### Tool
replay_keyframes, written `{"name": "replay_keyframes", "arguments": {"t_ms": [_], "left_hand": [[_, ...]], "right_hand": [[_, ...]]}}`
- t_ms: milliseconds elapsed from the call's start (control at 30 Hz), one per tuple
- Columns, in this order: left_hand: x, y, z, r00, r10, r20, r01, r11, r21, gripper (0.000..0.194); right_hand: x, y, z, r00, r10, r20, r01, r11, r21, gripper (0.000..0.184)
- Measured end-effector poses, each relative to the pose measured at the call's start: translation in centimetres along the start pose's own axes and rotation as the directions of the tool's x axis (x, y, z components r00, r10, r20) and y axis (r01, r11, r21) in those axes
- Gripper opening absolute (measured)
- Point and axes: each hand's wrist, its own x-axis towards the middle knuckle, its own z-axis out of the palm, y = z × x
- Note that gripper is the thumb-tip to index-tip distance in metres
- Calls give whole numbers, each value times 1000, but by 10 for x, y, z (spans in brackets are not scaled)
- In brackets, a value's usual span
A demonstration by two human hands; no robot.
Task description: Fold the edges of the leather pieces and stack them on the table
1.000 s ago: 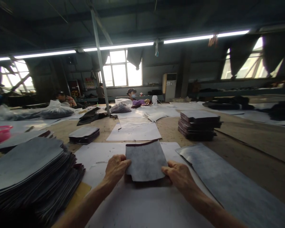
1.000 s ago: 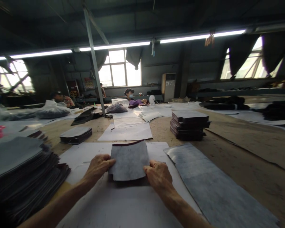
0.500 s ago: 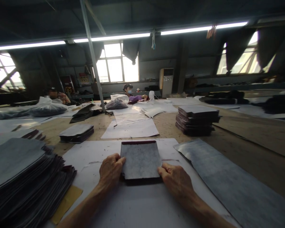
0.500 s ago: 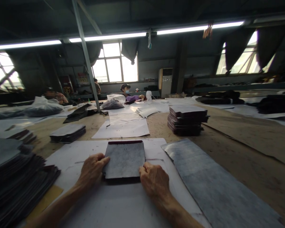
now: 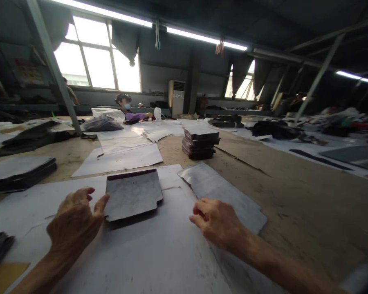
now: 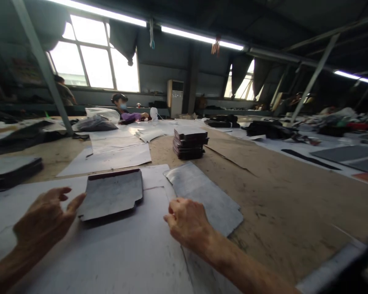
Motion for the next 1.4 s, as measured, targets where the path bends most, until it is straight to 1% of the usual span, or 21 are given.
{"name": "replay_keyframes", "arguments": {"t_ms": [33,100,200,300,367,433,500,567,667,733,800,833,867,900,933,967,1000,1067,1167,1300,1400], "left_hand": [[-3,1,-2,996,71,-59,-70,997,12,42],[-10,8,-5,968,202,-148,-205,979,-6,42],[-25,30,-8,911,368,-187,-397,906,-150,34],[-45,55,-7,815,544,-199,-579,743,-336,22],[-58,68,-7,728,664,-169,-656,605,-451,16],[-69,78,-8,628,772,-98,-688,491,-535,17],[-77,88,-11,550,835,-28,-681,429,-593,23],[-82,100,-14,496,868,22,-661,394,-639,28],[-88,120,-16,428,901,75,-612,350,-709,32],[-90,134,-16,428,897,109,-555,356,-752,30],[-90,147,-16,462,877,136,-475,374,-797,28],[-89,154,-16,511,840,182,-390,416,-821,25],[-87,160,-16,579,774,258,-270,480,-835,21],[-84,166,-15,644,679,351,-126,547,-827,17],[-81,172,-14,696,565,444,23,600,-800,14],[-77,178,-12,724,448,524,159,631,-759,13],[-73,184,-10,733,351,582,266,640,-720,16],[-67,197,-5,731,250,635,387,615,-687,26],[-67,215,2,689,182,702,534,527,-661,29],[-76,234,3,641,168,749,630,441,-639,26],[-84,236,-3,614,204,762,658,399,-638,25]], "right_hand": [[-13,13,-5,1000,2,-10,-2,1000,-18,2],[-37,40,-13,999,-7,-39,5,998,-55,12],[-62,73,-16,992,-107,-63,101,991,-93,21],[-70,93,-10,953,-283,-112,272,957,-99,14],[-69,101,-4,920,-365,-144,352,930,-107,8],[-65,105,1,898,-416,-145,402,908,-116,12],[-59,108,3,878,-458,-142,443,888,-122,20],[-54,111,3,867,-479,-138,466,877,-121,22],[-51,113,-2,865,-490,-109,480,871,-104,11],[-53,113,-5,871,-480,-101,472,876,-100,5],[-56,112,-5,875,-470,-118,458,882,-112,7],[-57,112,-3,872,-473,-130,459,880,-121,3],[-58,112,-1,862,-488,-135,473,871,-131,4],[-57,113,2,848,-513,-133,496,857,-142,11],[-56,114,6,832,-541,-128,522,839,-153,17],[-54,115,8,815,-566,-127,545,822,-165,21],[-51,116,10,799,-586,-131,563,807,-178,24],[-45,117,11,778,-609,-155,580,791,-195,26],[-40,119,0,762,-626,-166,597,778,-197,24],[-50,122,-20,778,-616,-123,593,785,-181,22],[-67,125,-26,798,-596,-89,585,802,-123,22]]}}
